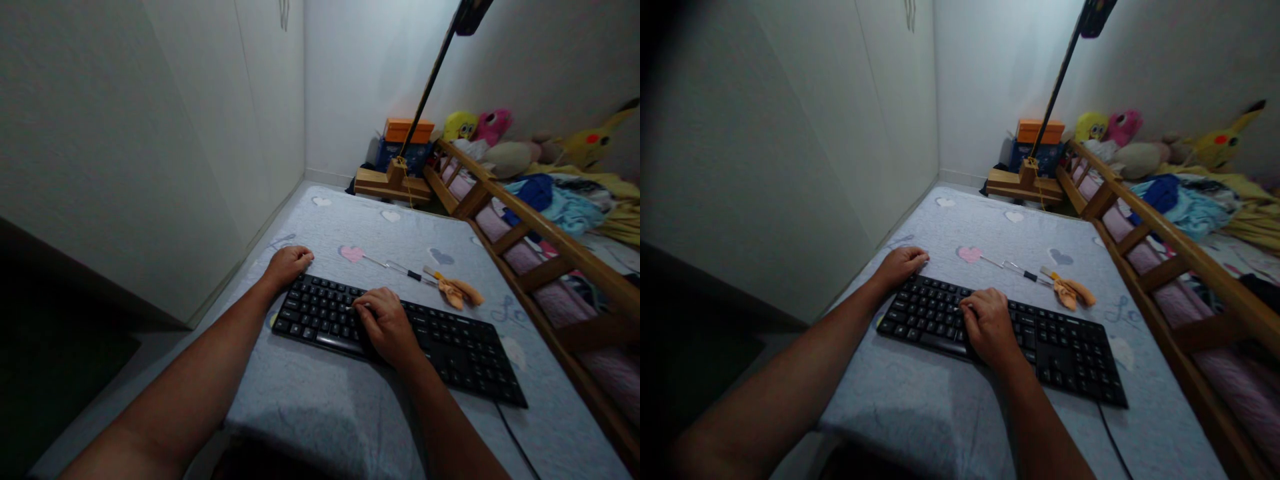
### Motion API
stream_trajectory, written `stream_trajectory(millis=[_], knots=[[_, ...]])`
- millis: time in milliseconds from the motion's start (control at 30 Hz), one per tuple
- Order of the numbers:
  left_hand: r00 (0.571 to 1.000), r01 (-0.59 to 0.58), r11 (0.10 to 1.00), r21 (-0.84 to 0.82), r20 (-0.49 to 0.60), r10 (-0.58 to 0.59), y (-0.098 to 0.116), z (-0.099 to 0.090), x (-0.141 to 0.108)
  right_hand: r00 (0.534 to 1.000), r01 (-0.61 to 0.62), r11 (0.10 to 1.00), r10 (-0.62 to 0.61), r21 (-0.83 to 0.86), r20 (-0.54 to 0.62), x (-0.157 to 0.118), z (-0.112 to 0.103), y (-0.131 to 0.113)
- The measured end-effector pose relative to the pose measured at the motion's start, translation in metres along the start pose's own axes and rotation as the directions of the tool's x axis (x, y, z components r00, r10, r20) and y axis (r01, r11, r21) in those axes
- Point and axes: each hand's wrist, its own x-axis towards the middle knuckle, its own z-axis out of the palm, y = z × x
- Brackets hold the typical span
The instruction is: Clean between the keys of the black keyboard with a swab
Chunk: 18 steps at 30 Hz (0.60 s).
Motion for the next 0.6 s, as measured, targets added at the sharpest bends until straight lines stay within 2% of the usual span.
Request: stream_trajectory(millis=[600], knots=[[1.0,-0.009,1.0,0.0,-0.009,0.009,-0.002,0.0004,0.0007,1.0,0.024,0.999,-0.024,-0.045,-0.016,0.004,0.0096,-0.0012]])
